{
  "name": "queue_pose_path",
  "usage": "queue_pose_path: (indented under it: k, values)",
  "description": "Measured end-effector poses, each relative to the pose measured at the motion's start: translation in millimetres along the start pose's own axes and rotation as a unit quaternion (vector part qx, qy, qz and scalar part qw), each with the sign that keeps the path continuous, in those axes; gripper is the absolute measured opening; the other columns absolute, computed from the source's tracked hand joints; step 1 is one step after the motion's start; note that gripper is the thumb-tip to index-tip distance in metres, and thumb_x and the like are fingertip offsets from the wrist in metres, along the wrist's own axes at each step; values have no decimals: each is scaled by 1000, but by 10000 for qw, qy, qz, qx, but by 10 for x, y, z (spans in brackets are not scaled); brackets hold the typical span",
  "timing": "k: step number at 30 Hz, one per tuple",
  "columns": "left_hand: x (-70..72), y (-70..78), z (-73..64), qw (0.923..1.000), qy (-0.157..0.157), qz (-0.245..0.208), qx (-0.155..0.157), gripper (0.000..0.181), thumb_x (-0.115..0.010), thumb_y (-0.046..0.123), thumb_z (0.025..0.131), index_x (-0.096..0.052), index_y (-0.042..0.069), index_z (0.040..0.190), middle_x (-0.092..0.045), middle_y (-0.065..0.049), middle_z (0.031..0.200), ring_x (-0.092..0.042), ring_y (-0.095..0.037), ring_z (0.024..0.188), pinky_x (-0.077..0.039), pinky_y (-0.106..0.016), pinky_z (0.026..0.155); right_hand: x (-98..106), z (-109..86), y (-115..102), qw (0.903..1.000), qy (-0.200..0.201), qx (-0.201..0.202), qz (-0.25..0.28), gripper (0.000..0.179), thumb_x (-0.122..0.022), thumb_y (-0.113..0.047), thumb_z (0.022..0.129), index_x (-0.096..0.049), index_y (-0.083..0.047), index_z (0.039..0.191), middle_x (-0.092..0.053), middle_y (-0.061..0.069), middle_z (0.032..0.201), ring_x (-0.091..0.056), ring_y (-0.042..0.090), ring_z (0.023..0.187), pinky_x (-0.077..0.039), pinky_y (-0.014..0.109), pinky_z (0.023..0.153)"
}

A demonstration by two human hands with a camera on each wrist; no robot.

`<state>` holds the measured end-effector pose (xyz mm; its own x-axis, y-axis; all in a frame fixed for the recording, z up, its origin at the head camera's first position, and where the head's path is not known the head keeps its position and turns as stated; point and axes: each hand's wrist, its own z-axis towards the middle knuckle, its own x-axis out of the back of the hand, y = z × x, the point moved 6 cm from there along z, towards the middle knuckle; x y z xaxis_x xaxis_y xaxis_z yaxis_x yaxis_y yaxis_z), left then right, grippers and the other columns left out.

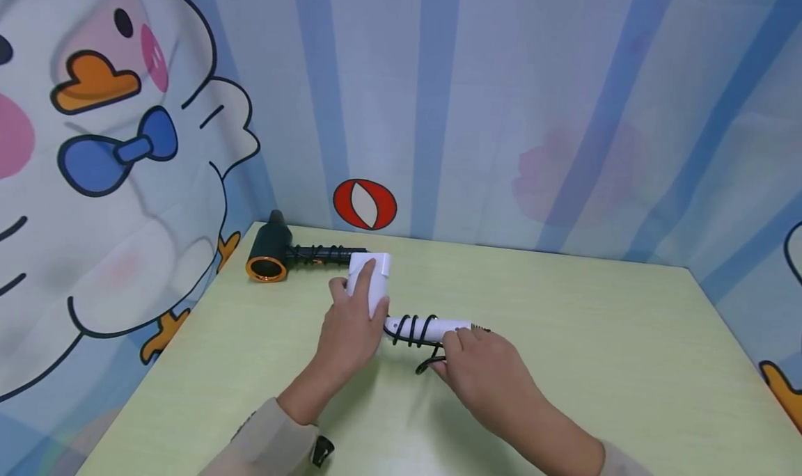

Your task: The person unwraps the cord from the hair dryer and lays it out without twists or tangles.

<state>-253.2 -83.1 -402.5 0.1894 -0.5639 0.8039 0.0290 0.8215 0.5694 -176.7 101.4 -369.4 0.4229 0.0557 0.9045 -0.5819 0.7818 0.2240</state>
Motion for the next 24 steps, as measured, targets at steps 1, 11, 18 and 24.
queue_pose_path:
  k: [1,11,18,24]
  values:
    - [2,-4,4,10000,-9,-42,20,68,-60,39,101,-27,27,160,-36,-22,137,-61,-33,82,-58,-42,67,-9,-9,-19,9999,17,116,-14,41,-71,-41,94,-51,-7,83,-41,-2,66,-40,14,59,-40,28,53]
    - [10,-45,47,9992,-97,-345,148,68,-58,40,102,-25,28,161,-35,-21,138,-62,-34,81,-59,-44,69,-171,-77,-140,9976,-296,610,145,41,-64,-42,99,-47,-11,77,-37,-4,61,-35,11,53,-35,25,50]
    - [40,-59,71,9982,-158,-504,273,69,-57,41,102,-23,30,161,-34,-20,139,-63,-35,85,-60,-45,70,-291,-136,-165,9916,-723,661,846,38,-58,-35,103,-45,-13,75,-35,-7,58,-33,9,50,-33,26,48]
    - [72,-54,85,9980,-140,-556,262,69,-56,42,102,-22,31,161,-33,-20,142,-63,-36,90,-60,-46,71,-409,-166,-140,9852,-1209,564,1078,35,-56,-33,104,-46,-13,77,-35,-8,56,-32,9,48,-33,26,48]
